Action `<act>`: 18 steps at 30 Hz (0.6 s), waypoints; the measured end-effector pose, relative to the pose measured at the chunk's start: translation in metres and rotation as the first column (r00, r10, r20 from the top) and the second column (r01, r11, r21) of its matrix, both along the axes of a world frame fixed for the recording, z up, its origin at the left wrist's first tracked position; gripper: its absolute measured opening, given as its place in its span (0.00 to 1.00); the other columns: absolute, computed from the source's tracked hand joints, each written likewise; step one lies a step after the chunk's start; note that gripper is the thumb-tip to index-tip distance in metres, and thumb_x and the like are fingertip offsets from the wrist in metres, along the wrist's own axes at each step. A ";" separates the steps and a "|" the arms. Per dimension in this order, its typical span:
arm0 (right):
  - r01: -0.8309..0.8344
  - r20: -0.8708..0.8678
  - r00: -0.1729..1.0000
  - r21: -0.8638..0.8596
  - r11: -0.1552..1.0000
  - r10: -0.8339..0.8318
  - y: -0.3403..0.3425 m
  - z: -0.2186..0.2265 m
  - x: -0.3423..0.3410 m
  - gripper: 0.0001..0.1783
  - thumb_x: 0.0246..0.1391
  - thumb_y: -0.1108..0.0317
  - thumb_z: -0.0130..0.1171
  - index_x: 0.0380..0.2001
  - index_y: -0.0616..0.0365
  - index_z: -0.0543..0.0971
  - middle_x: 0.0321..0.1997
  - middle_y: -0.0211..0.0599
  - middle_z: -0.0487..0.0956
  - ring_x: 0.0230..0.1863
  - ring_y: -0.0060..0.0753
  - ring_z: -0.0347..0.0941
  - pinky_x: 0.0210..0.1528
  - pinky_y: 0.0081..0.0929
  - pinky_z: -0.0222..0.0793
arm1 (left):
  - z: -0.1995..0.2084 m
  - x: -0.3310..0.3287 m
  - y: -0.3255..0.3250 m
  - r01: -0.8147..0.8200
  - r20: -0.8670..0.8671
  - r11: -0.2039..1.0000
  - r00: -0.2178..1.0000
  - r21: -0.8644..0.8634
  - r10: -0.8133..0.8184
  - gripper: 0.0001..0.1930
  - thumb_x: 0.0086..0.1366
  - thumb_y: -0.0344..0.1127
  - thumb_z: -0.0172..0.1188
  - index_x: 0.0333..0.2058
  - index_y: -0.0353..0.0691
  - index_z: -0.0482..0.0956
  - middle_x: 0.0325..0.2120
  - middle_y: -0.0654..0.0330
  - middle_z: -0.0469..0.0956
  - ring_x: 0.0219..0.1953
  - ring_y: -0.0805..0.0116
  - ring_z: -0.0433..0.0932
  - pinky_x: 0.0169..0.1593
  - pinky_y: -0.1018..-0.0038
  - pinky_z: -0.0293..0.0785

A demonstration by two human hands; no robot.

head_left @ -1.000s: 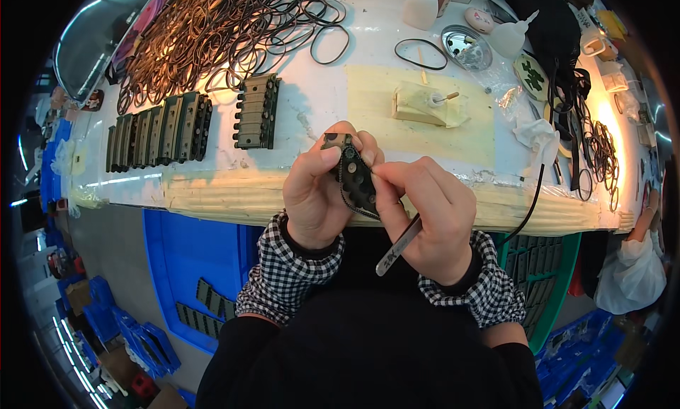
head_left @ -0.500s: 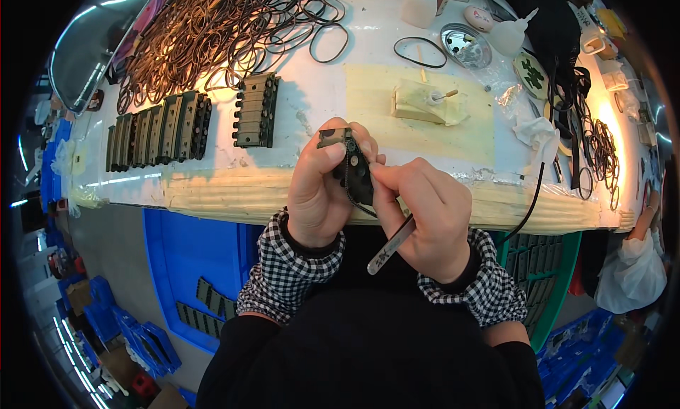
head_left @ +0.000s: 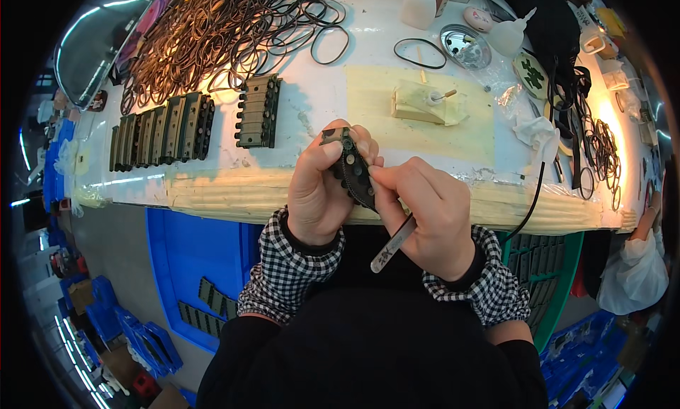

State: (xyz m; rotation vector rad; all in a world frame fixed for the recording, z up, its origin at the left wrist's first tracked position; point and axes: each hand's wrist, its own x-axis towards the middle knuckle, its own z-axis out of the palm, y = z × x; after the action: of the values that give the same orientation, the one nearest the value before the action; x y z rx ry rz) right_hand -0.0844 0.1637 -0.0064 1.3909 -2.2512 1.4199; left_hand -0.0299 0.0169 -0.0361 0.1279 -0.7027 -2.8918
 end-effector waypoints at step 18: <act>0.048 -0.097 0.993 -0.132 0.990 -0.061 -0.005 0.003 0.006 0.13 0.41 0.77 0.65 0.34 0.62 0.80 0.29 0.34 0.75 0.25 0.33 0.75 0.25 0.25 0.70 | -0.003 0.000 0.001 0.143 -0.133 0.985 0.983 0.099 -0.130 0.14 0.57 0.43 0.59 0.36 0.44 0.66 0.30 0.66 0.66 0.38 0.70 0.63 0.48 0.73 0.65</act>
State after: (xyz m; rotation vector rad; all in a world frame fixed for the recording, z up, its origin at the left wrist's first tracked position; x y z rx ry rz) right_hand -0.0788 0.1588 -0.0030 1.3193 -2.0790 1.4173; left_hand -0.0299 0.0177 -0.0386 -0.0940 -0.5530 -3.0361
